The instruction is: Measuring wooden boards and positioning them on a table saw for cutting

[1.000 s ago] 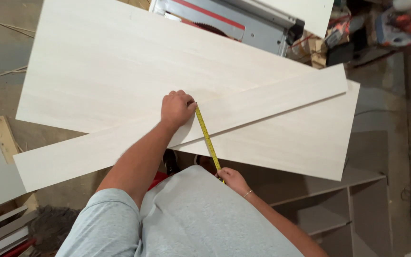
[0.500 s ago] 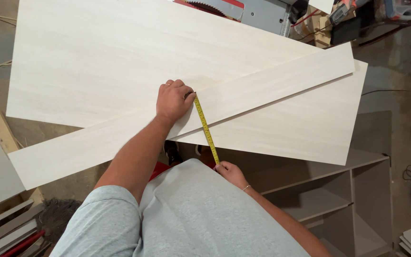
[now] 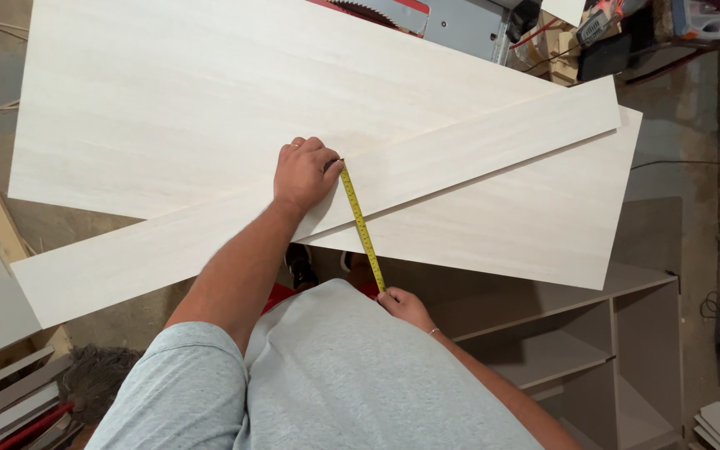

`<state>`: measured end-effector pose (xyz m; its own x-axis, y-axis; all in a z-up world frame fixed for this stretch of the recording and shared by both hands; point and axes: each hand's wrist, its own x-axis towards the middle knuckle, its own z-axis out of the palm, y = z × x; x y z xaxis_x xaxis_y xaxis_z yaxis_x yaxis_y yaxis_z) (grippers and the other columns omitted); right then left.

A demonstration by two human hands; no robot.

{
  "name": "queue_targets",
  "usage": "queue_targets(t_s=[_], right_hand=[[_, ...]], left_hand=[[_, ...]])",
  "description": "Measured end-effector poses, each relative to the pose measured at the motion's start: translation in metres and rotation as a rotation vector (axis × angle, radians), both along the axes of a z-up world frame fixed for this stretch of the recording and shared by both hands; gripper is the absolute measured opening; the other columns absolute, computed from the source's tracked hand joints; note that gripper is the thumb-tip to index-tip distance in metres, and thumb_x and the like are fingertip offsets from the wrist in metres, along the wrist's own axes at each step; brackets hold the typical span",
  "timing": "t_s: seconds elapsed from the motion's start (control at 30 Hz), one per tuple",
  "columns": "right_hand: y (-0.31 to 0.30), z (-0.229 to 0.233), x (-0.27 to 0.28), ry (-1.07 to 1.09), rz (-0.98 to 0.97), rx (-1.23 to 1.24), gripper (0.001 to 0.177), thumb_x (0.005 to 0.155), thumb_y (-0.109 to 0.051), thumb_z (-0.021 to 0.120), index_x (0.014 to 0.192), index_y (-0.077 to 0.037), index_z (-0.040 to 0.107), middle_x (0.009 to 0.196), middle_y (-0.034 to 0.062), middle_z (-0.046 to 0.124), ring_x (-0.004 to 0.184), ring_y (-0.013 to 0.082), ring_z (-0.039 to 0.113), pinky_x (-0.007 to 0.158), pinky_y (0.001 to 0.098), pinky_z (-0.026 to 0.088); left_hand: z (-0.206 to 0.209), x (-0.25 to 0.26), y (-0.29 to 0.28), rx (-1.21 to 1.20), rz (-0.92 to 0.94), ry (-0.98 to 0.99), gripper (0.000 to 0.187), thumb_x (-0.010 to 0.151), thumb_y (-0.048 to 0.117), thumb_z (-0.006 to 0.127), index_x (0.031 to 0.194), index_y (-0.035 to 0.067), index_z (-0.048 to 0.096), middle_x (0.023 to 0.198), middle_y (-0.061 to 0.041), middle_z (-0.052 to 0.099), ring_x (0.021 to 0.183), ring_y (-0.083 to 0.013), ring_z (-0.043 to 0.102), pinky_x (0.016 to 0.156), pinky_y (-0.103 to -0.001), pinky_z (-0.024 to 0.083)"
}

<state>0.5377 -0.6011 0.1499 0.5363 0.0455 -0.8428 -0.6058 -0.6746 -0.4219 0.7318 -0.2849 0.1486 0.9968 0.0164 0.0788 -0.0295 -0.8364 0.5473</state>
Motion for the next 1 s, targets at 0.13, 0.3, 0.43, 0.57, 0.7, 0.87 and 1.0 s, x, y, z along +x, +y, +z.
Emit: queue_targets(t_s=[0.13, 0.3, 0.43, 0.57, 0.7, 0.87, 1.0], right_hand=[[-0.001, 0.001, 0.000, 0.003, -0.006, 0.007, 0.037, 0.095, -0.049, 0.065, 0.099, -0.013, 0.075, 0.093, 0.0134, 0.074, 0.098, 0.0255, 0.068, 0.088, 0.0398, 0.053], [-0.003, 0.007, 0.001, 0.007, -0.030, 0.013, 0.039, 0.096, -0.050, 0.065, 0.101, -0.013, 0.075, 0.095, 0.0144, 0.075, 0.100, 0.0268, 0.068, 0.090, 0.0406, 0.053], [-0.008, 0.002, 0.000, -0.001, -0.022, 0.038, 0.039, 0.097, -0.050, 0.065, 0.100, -0.013, 0.077, 0.092, 0.0130, 0.075, 0.097, 0.0258, 0.068, 0.089, 0.0403, 0.053], [-0.012, -0.005, -0.004, 0.010, 0.007, 0.024, 0.039, 0.097, -0.051, 0.064, 0.098, -0.013, 0.076, 0.091, 0.0136, 0.074, 0.096, 0.0265, 0.068, 0.088, 0.0407, 0.053], [-0.006, 0.006, -0.003, 0.032, -0.006, 0.018, 0.038, 0.097, -0.050, 0.065, 0.101, -0.014, 0.076, 0.092, 0.0135, 0.075, 0.097, 0.0254, 0.068, 0.090, 0.0403, 0.053], [0.002, 0.023, -0.004, 0.053, -0.024, -0.040, 0.036, 0.098, -0.049, 0.063, 0.102, -0.015, 0.076, 0.092, 0.0114, 0.075, 0.095, 0.0225, 0.067, 0.088, 0.0383, 0.053], [0.010, 0.035, -0.003, 0.043, -0.012, -0.087, 0.033, 0.098, -0.049, 0.064, 0.101, -0.019, 0.077, 0.089, 0.0099, 0.076, 0.091, 0.0213, 0.069, 0.085, 0.0363, 0.054]], left_hand=[[-0.005, 0.000, 0.000, -0.003, 0.002, -0.011, 0.017, 0.093, 0.044, 0.070, 0.097, 0.029, 0.077, 0.092, 0.006, 0.062, 0.101, -0.0179, 0.061, 0.092, -0.037, 0.048], [-0.016, -0.008, -0.002, 0.076, -0.025, -0.018, 0.032, 0.094, 0.053, 0.065, 0.112, 0.027, 0.070, 0.103, 0.002, 0.061, 0.109, -0.0210, 0.060, 0.097, -0.040, 0.046], [0.060, -0.045, 0.005, 0.180, -0.144, 0.102, 0.085, 0.089, 0.066, 0.063, 0.156, 0.017, 0.043, 0.151, -0.014, 0.049, 0.142, -0.0330, 0.043, 0.119, -0.049, 0.030], [0.080, -0.068, -0.001, 0.198, -0.272, 0.241, 0.087, 0.096, 0.072, 0.049, 0.161, 0.016, 0.037, 0.166, -0.019, 0.032, 0.155, -0.0366, 0.025, 0.127, -0.053, 0.015], [0.043, -0.083, -0.011, 0.246, -0.365, 0.008, 0.072, 0.093, 0.055, 0.063, 0.155, 0.022, 0.047, 0.163, -0.011, 0.041, 0.152, -0.0333, 0.034, 0.124, -0.053, 0.027], [0.020, -0.089, -0.012, 0.256, -0.352, -0.160, 0.064, 0.092, 0.048, 0.066, 0.150, 0.023, 0.053, 0.157, -0.006, 0.049, 0.149, -0.0302, 0.041, 0.122, -0.050, 0.032], [0.017, -0.090, -0.012, 0.241, -0.349, -0.200, 0.057, 0.093, 0.045, 0.067, 0.145, 0.022, 0.058, 0.155, -0.005, 0.052, 0.148, -0.0294, 0.043, 0.122, -0.049, 0.034]])
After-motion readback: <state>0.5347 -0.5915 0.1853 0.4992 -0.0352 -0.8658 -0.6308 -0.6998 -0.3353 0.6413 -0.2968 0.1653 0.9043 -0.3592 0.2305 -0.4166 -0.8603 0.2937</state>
